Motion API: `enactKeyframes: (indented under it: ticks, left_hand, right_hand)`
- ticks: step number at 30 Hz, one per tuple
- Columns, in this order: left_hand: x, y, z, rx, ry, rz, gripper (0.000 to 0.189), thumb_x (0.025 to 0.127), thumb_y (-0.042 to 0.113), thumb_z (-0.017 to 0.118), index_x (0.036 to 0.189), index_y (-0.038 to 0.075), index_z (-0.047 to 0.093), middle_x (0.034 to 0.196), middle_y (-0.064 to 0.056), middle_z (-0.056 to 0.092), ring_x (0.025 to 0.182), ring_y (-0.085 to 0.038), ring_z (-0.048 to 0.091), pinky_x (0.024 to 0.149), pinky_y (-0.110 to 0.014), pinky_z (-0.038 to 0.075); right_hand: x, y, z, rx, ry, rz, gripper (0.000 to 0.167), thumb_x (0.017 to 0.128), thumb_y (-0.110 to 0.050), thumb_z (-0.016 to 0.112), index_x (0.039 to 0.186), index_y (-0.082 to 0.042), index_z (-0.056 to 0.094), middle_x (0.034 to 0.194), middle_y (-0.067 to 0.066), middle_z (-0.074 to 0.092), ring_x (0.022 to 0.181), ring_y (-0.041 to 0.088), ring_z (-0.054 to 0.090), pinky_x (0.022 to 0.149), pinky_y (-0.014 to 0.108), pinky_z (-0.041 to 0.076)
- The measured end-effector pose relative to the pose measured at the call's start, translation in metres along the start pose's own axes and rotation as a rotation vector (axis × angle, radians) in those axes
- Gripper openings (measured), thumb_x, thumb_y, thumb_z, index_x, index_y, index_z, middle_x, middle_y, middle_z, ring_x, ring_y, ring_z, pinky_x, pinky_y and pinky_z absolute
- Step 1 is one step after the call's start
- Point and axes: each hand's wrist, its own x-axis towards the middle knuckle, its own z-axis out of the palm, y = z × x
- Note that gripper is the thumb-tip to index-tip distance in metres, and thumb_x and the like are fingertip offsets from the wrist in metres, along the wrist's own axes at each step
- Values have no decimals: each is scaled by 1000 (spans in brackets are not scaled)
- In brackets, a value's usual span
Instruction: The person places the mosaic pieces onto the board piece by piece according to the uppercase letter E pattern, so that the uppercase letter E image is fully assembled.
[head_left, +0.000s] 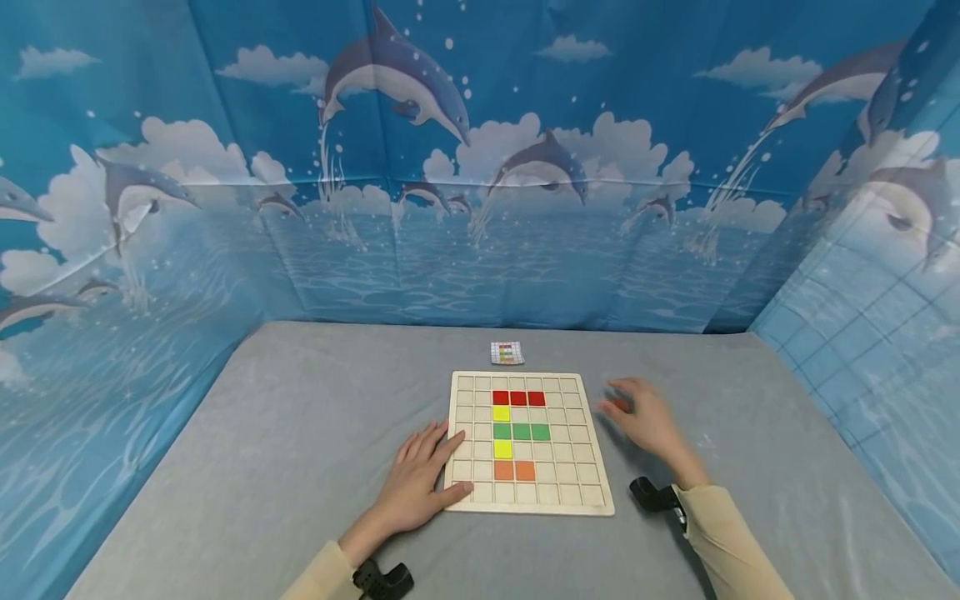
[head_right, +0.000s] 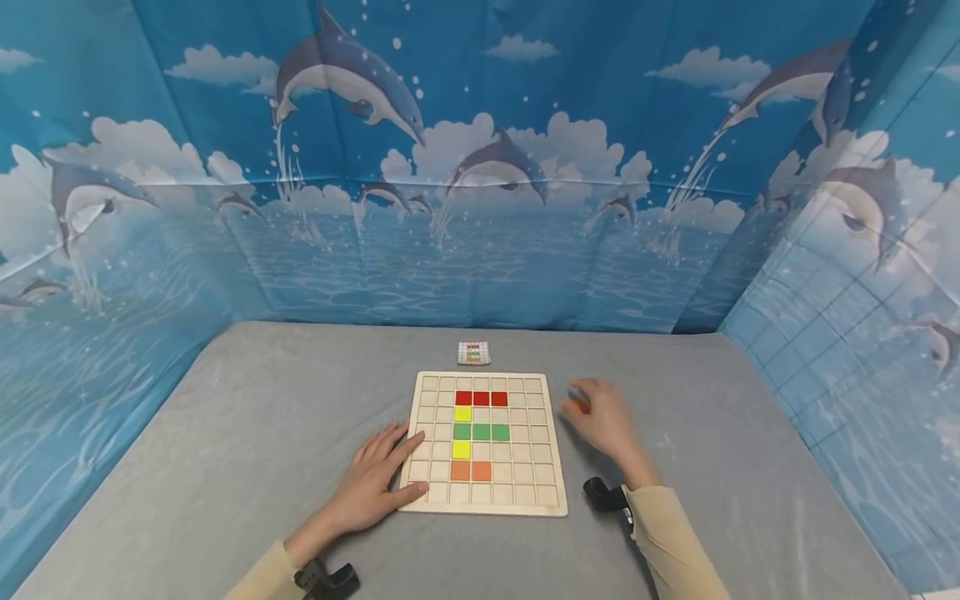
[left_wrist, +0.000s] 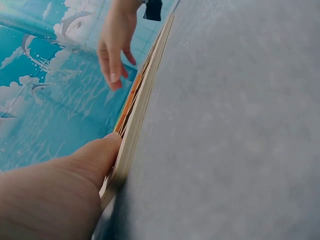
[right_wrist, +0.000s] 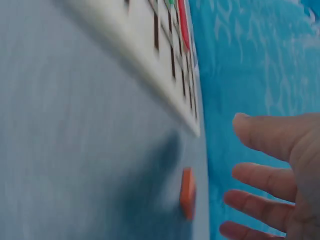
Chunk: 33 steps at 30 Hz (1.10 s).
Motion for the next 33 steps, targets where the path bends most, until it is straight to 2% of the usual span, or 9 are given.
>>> enactKeyframes:
  ticks: [2,5,10,14,19,28,33]
  left_hand:
    - [0,-1,1,1,-1,-1,71,91,54,54,148,15,37,153,-13,25,141,-30,14,108,-52,10]
    - [0,-1,2,6,-4,-6,71,91,55,53,148,16,36,152,-12,26,141,-29,14,109,-51,9]
    - [0,-1,2,2,-3,-9,71,91,56,52,148,17,36,153,-11,25,142,-28,12,109,-50,8]
    - [0,-1,2,0,-5,-9,71,91,55,52,148,16,36,153,-11,24,142,-28,12,109,-51,8]
    - [0,0,2,5,-4,-14,70,91,55,52,148,16,37,153,-11,25,142,-28,13,109,-51,8]
    - [-1,0,3,0,-3,-10,71,91,55,53,147,16,37,152,-12,26,141,-29,14,109,-51,9]
    - [0,0,2,-3,-1,-11,71,91,55,53,148,16,37,152,-12,26,141,-29,13,109,-51,9]
  right_hand:
    - [1,8,0,-52,0,11,49,90,-21,67,126,11,54,124,33,49,115,50,41,92,61,34]
    - [1,14,2,-126,-17,20,51,89,-25,68,124,11,56,124,33,50,115,52,40,92,61,33]
    - [1,17,6,-196,-29,26,41,87,-23,71,115,6,65,116,28,55,109,49,44,87,61,35]
    - [1,17,5,-184,-11,13,32,83,-15,74,107,5,69,104,24,60,99,43,50,82,56,40]
    - [1,17,1,-140,-33,35,27,81,-10,75,102,6,71,87,13,59,79,29,50,67,43,40]
    - [-1,15,-2,-77,-81,141,22,81,-8,74,98,6,69,89,14,58,77,26,52,67,44,44]
    - [1,15,-4,-49,-105,162,19,80,-8,75,93,2,66,84,10,57,72,23,51,63,41,43]
